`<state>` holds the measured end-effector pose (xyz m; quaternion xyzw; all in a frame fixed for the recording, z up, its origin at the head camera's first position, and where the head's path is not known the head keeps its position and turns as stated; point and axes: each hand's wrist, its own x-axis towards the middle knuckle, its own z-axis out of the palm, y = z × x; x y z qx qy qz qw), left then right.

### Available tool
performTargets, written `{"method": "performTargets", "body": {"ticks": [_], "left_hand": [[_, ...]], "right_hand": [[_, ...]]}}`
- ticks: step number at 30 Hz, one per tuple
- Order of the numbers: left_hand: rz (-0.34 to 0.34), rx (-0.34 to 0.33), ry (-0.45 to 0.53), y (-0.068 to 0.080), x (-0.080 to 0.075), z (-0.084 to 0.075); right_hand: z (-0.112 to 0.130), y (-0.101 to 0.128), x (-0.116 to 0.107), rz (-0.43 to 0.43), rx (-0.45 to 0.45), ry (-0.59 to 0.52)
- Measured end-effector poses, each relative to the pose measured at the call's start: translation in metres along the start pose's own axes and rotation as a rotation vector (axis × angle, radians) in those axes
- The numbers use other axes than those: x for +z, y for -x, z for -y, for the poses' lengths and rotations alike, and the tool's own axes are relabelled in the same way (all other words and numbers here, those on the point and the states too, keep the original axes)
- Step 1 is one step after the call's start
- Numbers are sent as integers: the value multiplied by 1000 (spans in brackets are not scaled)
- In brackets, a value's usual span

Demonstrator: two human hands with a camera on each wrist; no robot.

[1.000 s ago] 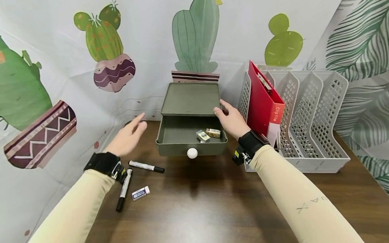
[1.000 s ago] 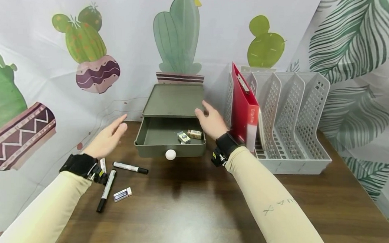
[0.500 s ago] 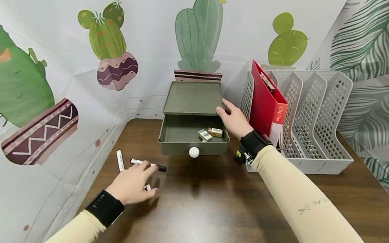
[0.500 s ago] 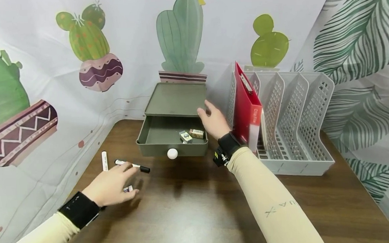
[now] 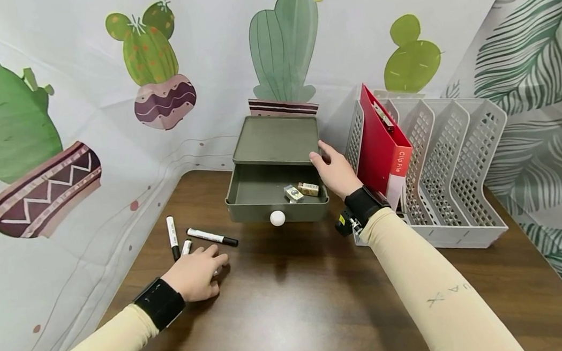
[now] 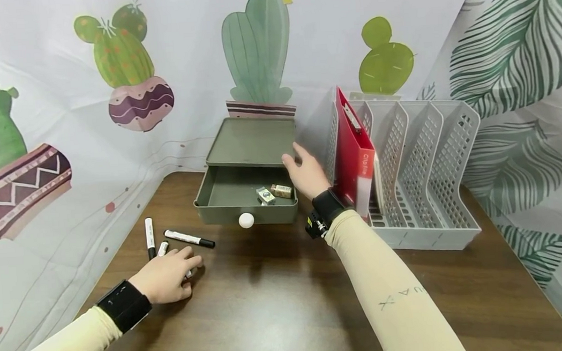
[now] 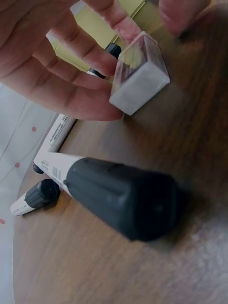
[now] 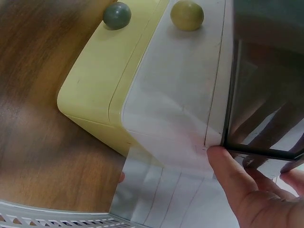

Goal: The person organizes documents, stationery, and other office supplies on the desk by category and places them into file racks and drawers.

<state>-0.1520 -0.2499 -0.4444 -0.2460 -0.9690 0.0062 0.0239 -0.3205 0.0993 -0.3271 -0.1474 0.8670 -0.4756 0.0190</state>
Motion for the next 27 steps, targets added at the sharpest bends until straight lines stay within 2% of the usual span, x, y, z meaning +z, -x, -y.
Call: {"method": "performTargets", "body": {"ticks": [6,13,18,23,27], "left_hand": [[20,-7,25,1,-2,1],[50,5,125,2,-3,0],[48,-1,204,5,-6,6],[-39,-54,304,4,-19,24],[-147,-130,337,-4,-55,38]], "right_hand": [[0,0,0,3,-6,2],[-2,0,0,5,-4,2],[-4,-1,1,1,1,4],[-3,-2,1,-1,-3,3],[-2,-1,0,-7,-8,1]]}}
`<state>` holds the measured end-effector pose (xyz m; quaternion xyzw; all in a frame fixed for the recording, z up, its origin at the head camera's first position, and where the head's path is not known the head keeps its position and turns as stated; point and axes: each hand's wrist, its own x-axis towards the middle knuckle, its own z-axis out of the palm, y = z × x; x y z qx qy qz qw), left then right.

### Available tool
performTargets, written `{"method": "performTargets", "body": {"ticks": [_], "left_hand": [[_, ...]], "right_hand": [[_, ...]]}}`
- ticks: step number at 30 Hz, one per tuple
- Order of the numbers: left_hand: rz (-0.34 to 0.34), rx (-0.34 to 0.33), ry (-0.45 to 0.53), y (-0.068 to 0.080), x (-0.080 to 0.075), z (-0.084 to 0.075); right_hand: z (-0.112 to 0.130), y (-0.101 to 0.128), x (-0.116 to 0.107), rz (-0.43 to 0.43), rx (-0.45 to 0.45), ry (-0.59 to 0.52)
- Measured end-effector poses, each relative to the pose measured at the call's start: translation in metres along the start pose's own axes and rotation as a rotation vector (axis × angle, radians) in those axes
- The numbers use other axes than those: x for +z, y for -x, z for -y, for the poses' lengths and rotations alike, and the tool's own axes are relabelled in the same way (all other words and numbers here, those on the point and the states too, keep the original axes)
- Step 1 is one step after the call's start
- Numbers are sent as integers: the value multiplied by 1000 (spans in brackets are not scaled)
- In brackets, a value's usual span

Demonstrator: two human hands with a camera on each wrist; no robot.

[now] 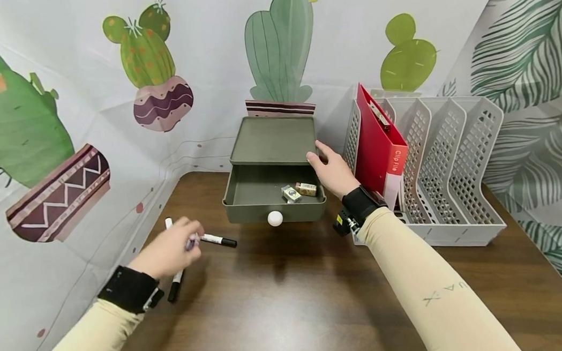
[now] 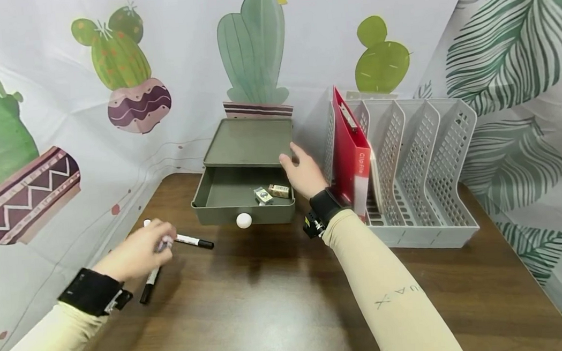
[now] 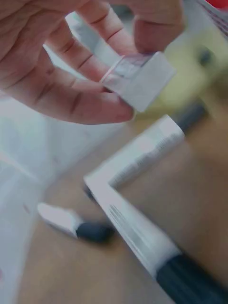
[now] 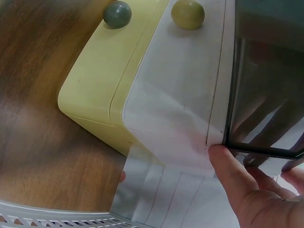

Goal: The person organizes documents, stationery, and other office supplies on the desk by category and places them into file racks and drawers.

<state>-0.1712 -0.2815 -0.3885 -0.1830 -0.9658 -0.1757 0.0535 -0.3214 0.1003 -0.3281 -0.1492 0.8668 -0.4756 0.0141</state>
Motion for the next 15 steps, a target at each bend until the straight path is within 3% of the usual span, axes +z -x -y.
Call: {"method": "performTargets", "body": {"ticks": [4,8,11,15], "left_hand": [[-171,-11,16,-21,-41,-16],[-307,45,45,-46,-66,-43],[-325,90,51,-65,-73,-64],[-251,125,45,-88,-74,-83]], "right_hand": [[0,0,0,-4,-1,7],[0,0,0,-6,-3,10],[0,-1,0,0,-2,7],[-1,-1,1,8,-1,3]]}}
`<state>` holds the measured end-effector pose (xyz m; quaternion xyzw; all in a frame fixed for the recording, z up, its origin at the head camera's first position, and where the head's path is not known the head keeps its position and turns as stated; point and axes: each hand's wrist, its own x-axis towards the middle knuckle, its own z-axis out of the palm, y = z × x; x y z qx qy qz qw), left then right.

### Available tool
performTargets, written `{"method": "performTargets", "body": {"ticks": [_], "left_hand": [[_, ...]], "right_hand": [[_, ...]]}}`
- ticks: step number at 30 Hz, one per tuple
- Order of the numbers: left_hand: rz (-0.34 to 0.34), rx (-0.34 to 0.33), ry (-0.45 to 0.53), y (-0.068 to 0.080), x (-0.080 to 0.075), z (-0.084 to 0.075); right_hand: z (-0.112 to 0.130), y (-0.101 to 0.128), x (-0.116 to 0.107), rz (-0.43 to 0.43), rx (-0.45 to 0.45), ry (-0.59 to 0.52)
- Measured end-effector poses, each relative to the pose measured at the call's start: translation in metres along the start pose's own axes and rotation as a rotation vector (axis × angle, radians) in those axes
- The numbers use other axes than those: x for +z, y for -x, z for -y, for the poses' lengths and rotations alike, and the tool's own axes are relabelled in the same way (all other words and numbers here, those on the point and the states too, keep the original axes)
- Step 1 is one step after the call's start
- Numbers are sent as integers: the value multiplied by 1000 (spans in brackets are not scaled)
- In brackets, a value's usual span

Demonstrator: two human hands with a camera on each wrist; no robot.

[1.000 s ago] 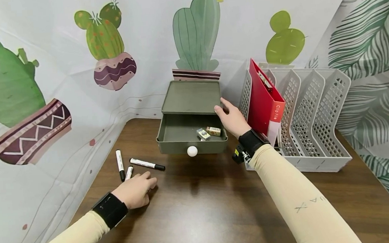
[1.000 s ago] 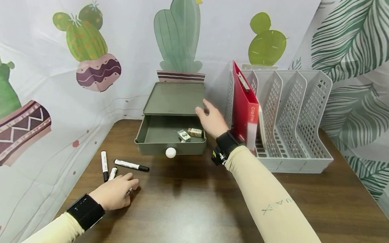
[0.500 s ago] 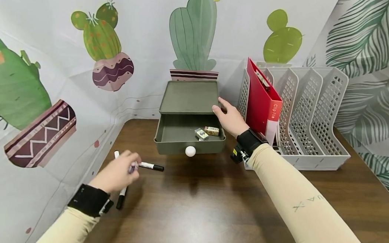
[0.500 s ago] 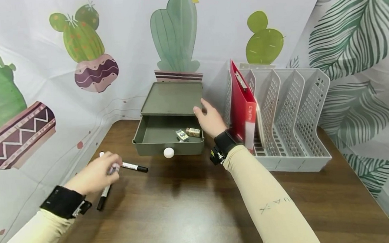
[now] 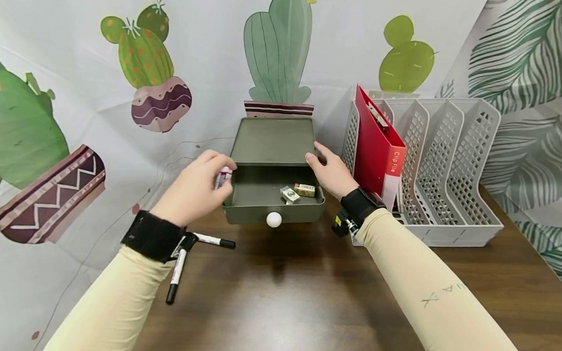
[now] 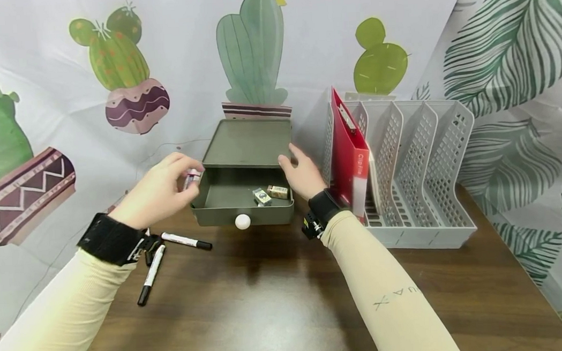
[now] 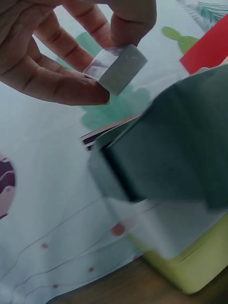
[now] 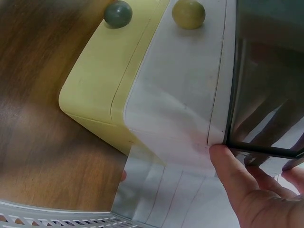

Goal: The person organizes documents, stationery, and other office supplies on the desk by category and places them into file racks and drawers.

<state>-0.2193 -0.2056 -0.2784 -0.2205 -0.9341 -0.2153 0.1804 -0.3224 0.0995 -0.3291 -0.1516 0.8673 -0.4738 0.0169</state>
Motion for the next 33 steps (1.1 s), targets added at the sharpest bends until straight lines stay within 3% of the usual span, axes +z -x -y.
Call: {"method": "performTargets", "body": {"ticks": [7,17,22,26,33], "left_hand": [[156,20,-8,-23,19,-12],[219,5,-47,-31,34,-11],[192,-3,-45,-26,33,-10],[155,-49,-33,-18,30,-6],[254,-155,27,-5,29,6]], "right_hand": [[1,-1,3,-11,-3,8],[0,-1,1,-22,-10,15],[-3,-2,1,-16,-10,15],[-3,-2,0,-8,-12,13],[-2,-1,0,-5,-10,-2]]}}
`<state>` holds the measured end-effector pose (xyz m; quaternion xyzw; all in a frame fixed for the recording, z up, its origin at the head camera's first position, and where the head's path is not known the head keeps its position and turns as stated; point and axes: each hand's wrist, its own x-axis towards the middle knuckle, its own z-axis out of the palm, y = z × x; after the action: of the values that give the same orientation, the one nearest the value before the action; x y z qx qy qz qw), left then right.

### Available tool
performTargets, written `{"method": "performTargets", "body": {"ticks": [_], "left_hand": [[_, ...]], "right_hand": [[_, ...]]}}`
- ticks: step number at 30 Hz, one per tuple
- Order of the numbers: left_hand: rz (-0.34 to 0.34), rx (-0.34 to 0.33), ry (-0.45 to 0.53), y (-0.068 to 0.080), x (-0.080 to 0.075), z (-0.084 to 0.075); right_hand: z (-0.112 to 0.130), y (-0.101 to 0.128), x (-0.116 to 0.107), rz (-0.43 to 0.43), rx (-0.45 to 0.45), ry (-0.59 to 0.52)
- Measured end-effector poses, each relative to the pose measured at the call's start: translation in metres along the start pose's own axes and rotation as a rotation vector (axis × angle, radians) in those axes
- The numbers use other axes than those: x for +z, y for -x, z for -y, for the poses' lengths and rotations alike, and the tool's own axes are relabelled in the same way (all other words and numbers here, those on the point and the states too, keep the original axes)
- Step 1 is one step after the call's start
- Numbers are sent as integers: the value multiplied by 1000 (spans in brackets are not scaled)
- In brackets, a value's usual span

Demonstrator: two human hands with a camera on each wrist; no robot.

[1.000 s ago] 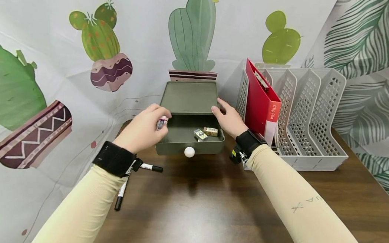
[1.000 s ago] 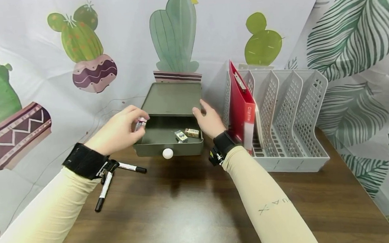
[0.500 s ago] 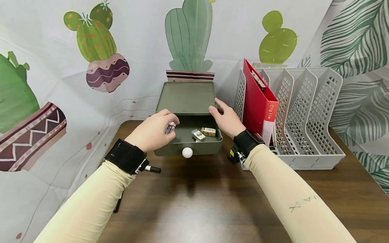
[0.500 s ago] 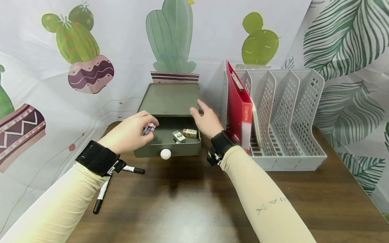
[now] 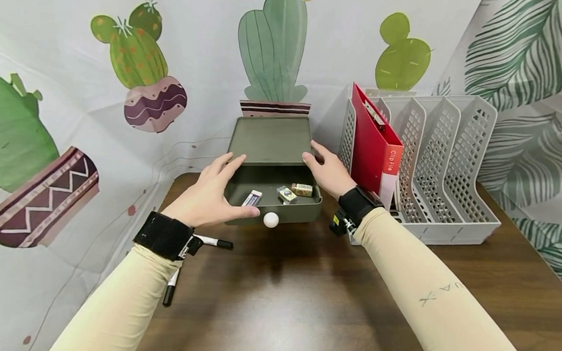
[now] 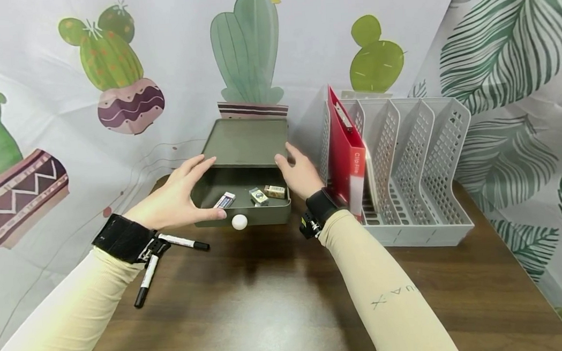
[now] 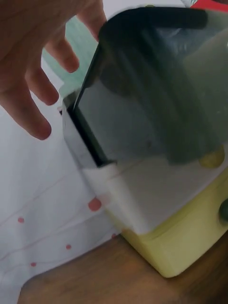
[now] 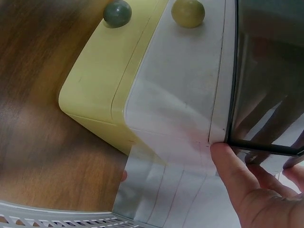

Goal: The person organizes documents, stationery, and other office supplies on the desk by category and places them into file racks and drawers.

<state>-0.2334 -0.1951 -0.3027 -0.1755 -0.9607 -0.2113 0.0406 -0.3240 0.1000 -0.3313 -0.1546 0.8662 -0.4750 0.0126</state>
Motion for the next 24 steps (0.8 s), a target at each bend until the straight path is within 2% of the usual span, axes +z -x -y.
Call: {"method": "performTargets", "body": {"ticks": [8,14,19,24], "left_hand": [[78,-88,58,-7,3,11],[85,-90,25,-12,2,17],[36,-77,33,-15,4,21],[-98,-84,67,-26,17,25]], "right_hand": [[-2,-1,-1,16,11,-20],[-2,-4,-2,12,16,-31],[-2,-3,-3,22,20,-72],[-2,0,-3,35,58,-146]]}}
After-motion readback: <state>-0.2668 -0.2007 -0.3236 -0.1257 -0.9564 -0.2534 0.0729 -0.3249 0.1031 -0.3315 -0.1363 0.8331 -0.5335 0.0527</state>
